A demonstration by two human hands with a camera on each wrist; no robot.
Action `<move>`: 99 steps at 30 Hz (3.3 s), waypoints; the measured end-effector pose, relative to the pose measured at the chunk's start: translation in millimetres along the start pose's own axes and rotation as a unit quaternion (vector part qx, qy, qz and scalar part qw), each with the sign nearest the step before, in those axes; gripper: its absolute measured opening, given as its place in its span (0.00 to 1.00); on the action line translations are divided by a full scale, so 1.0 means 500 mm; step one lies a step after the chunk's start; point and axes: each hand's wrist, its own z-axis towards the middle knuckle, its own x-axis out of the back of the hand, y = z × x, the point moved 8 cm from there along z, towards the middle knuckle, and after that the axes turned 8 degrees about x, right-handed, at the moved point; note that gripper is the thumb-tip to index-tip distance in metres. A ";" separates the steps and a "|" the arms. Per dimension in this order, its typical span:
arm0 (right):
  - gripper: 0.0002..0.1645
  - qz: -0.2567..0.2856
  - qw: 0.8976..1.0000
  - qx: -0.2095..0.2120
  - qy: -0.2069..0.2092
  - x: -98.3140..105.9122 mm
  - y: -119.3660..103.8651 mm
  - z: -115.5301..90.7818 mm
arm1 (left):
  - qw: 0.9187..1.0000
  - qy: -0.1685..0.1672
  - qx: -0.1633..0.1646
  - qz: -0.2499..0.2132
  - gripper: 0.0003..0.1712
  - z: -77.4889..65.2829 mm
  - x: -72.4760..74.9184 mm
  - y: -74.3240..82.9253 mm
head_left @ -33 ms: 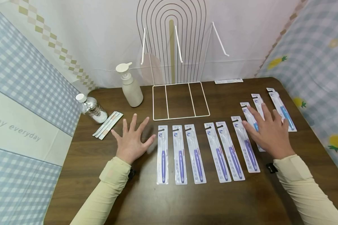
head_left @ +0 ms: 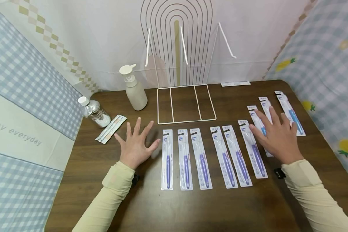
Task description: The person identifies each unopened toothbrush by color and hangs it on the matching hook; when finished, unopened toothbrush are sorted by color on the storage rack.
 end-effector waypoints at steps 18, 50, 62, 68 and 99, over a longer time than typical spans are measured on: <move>0.44 0.006 1.000 0.002 0.017 0.033 0.007 0.017 | 1.000 0.003 -0.004 -0.002 0.45 0.019 0.013 0.007; 0.35 0.132 0.985 -0.017 -0.110 -0.036 0.410 0.204 | 0.964 0.052 -0.032 -0.257 0.25 0.188 -0.085 -0.015; 0.39 0.135 0.975 -0.031 -0.176 -0.080 0.491 0.196 | 0.956 0.076 -0.063 -0.275 0.19 0.198 -0.093 -0.016; 0.41 0.118 0.975 -0.028 -0.186 -0.085 0.501 0.213 | 0.962 0.075 -0.050 -0.257 0.21 0.196 -0.088 -0.018; 0.27 0.123 0.928 0.125 0.330 0.336 -0.010 0.138 | 0.964 0.087 -0.050 -0.246 0.18 0.188 -0.084 -0.017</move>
